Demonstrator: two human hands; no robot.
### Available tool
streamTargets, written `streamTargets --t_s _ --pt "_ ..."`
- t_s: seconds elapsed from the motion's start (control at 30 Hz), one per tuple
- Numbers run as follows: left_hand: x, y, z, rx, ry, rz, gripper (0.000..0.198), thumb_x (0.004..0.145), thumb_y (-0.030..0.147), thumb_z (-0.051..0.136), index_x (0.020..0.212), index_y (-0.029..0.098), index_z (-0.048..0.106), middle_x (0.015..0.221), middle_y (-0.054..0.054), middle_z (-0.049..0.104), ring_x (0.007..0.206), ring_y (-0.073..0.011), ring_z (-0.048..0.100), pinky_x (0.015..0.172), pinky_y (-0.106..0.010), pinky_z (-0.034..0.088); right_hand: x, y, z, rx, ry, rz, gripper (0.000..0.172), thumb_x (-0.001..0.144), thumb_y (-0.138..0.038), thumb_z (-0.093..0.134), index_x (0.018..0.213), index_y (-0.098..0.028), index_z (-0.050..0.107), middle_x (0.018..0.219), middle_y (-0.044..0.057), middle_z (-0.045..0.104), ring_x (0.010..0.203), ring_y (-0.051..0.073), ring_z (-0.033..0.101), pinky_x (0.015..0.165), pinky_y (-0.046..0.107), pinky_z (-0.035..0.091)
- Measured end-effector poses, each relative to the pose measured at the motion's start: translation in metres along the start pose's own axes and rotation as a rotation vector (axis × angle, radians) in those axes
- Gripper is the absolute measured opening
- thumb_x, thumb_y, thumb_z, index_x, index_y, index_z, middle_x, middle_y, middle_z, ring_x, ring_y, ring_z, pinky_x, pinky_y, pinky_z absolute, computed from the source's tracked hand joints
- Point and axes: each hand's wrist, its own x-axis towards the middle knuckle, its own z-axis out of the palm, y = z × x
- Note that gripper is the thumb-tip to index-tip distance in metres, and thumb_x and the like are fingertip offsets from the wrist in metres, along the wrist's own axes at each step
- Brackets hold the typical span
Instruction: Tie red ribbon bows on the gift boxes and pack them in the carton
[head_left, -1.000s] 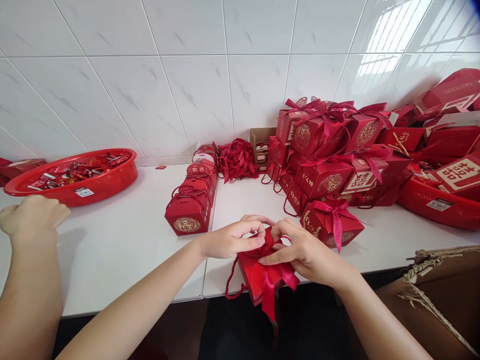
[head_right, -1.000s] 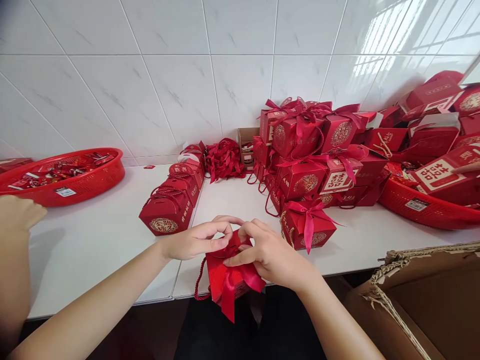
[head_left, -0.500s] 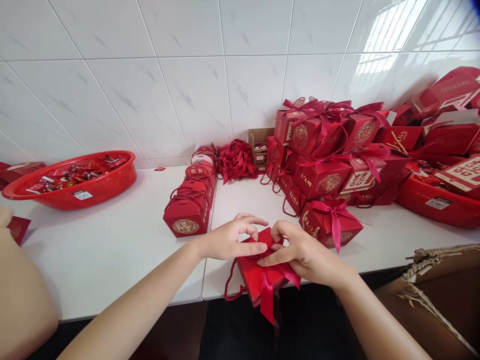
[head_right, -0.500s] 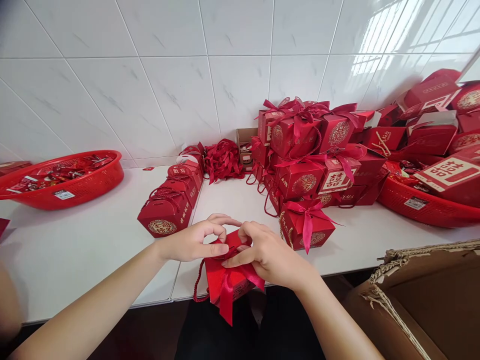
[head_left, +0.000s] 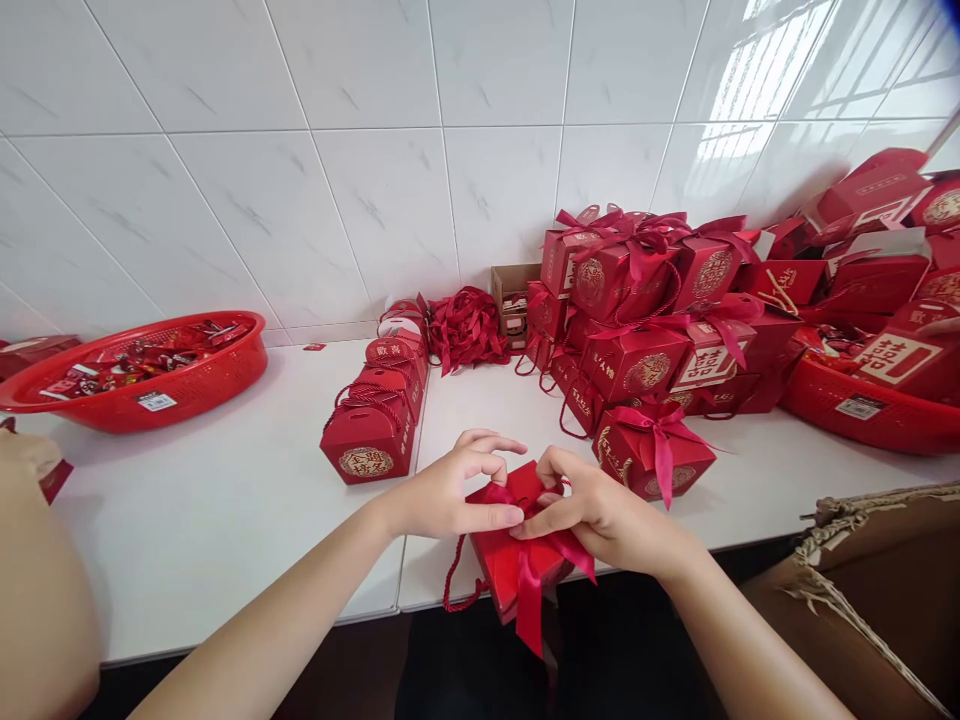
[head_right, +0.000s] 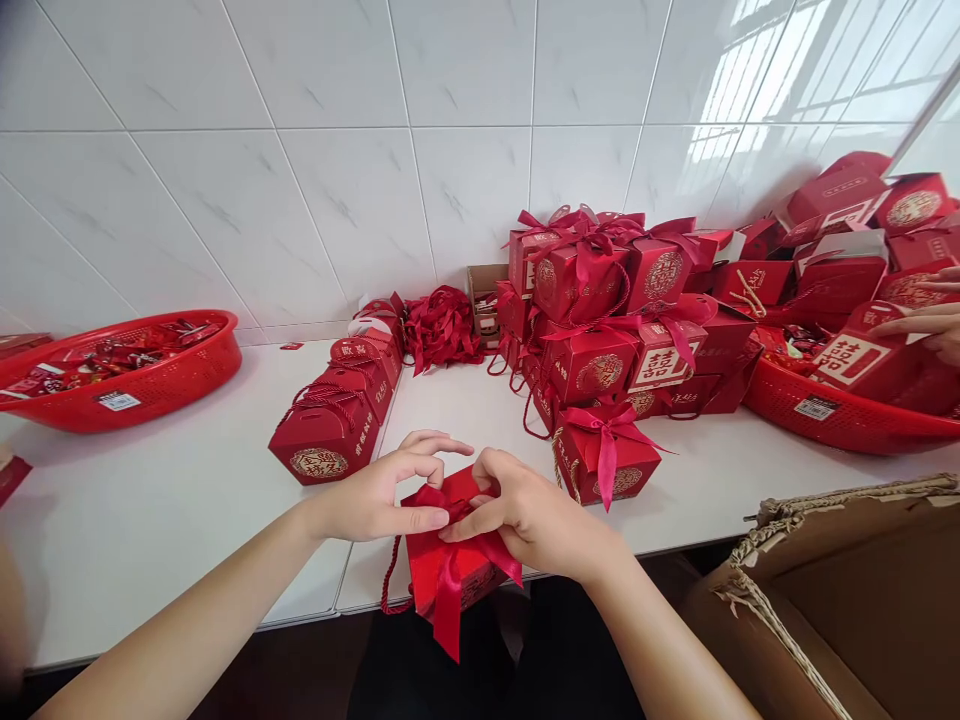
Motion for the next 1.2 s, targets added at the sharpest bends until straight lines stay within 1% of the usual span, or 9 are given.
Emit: streamTargets --t_s 0.07,0.17,0.27,0.43,0.57,0.8,0.93,1.07,1.2 --pt "-0.001 0.001 0.007 0.004 0.102 0.038 0.025 0.078 0.031 0.067 0.067 0.022 0.047 0.128 -0.006 0.06 0.134 -0.0255 0.037 0.107 -0.043 0.035 0.0 -0.001 0.0 -0.003 0.002 -0.001 0.034 0.091 -0.011 0.053 0.107 -0.03 0.075 0.09 0.003 0.04 0.079 0.012 0.046 0.072 0.026 0.048" --pt "0.0 0.007 0.02 0.052 0.288 0.054 0.029 0.08 0.025 0.062 0.064 0.021 0.038 0.092 -0.005 0.069 0.113 -0.0242 0.055 0.1 -0.042 0.036 0.001 -0.004 -0.001 -0.037 0.034 -0.027 0.033 0.093 -0.012 0.051 0.104 -0.03 0.076 0.087 0.003 0.04 0.081 0.014 0.046 0.07 0.026 0.046" --pt "0.002 0.014 0.03 0.069 0.331 0.017 0.037 0.08 0.022 0.061 0.061 0.02 0.03 0.072 0.0 0.066 0.088 -0.0203 0.062 0.095 -0.041 0.035 0.002 -0.006 -0.002 -0.073 0.056 -0.043 0.036 0.094 -0.011 0.047 0.099 -0.029 0.077 0.086 0.004 0.041 0.08 0.014 0.047 0.07 0.027 0.045" --pt "0.004 0.016 0.031 -0.088 0.31 -0.051 0.038 0.08 0.022 0.061 0.056 0.019 0.031 0.08 -0.002 0.069 0.082 -0.0173 0.062 0.086 -0.034 0.041 0.001 -0.003 -0.002 -0.028 0.093 -0.089 0.033 0.092 -0.006 0.047 0.096 -0.025 0.074 0.09 0.004 0.046 0.083 0.013 0.051 0.073 0.026 0.046" --pt "0.003 0.012 0.028 -0.241 0.292 -0.113 0.033 0.078 0.026 0.066 0.057 0.02 0.041 0.092 -0.005 0.07 0.092 -0.0197 0.063 0.083 -0.032 0.046 0.0 0.001 0.001 0.128 0.295 -0.045 0.018 0.09 -0.008 0.055 0.1 -0.023 0.057 0.091 0.001 0.055 0.083 0.012 0.054 0.075 0.024 0.047" --pt "-0.002 0.009 0.035 -0.209 0.376 -0.143 0.044 0.075 0.029 0.07 0.056 0.022 0.031 0.087 -0.006 0.073 0.109 -0.0255 0.061 0.091 -0.038 0.044 0.0 0.008 0.006 0.112 0.464 0.081 0.037 0.084 -0.012 0.066 0.115 -0.028 0.053 0.084 -0.003 0.06 0.074 0.01 0.056 0.064 0.021 0.045" --pt "-0.003 0.005 0.041 -0.185 0.44 -0.129 0.044 0.076 0.029 0.068 0.056 0.023 0.029 0.078 -0.007 0.072 0.112 -0.0278 0.06 0.093 -0.042 0.043 -0.005 0.014 0.005 0.078 0.572 0.098 0.032 0.084 -0.015 0.067 0.111 -0.028 0.057 0.08 -0.003 0.06 0.073 0.012 0.057 0.066 0.024 0.047" --pt "-0.003 0.005 0.042 -0.188 0.393 -0.12 0.044 0.075 0.024 0.068 0.056 0.023 0.029 0.075 -0.005 0.074 0.116 -0.0275 0.058 0.097 -0.044 0.04 -0.013 0.017 0.004 0.013 0.601 0.082 0.022 0.086 -0.018 0.066 0.105 -0.027 0.06 0.077 -0.002 0.06 0.07 0.012 0.056 0.064 0.025 0.047" --pt "-0.006 0.007 0.037 -0.281 0.344 -0.14 0.034 0.073 0.025 0.072 0.06 0.021 0.042 0.092 -0.006 0.074 0.118 -0.0261 0.058 0.096 -0.04 0.043 -0.016 0.016 0.001 -0.007 0.547 0.076 0.024 0.087 -0.021 0.065 0.11 -0.027 0.061 0.082 0.0 0.061 0.075 0.014 0.058 0.066 0.026 0.049"
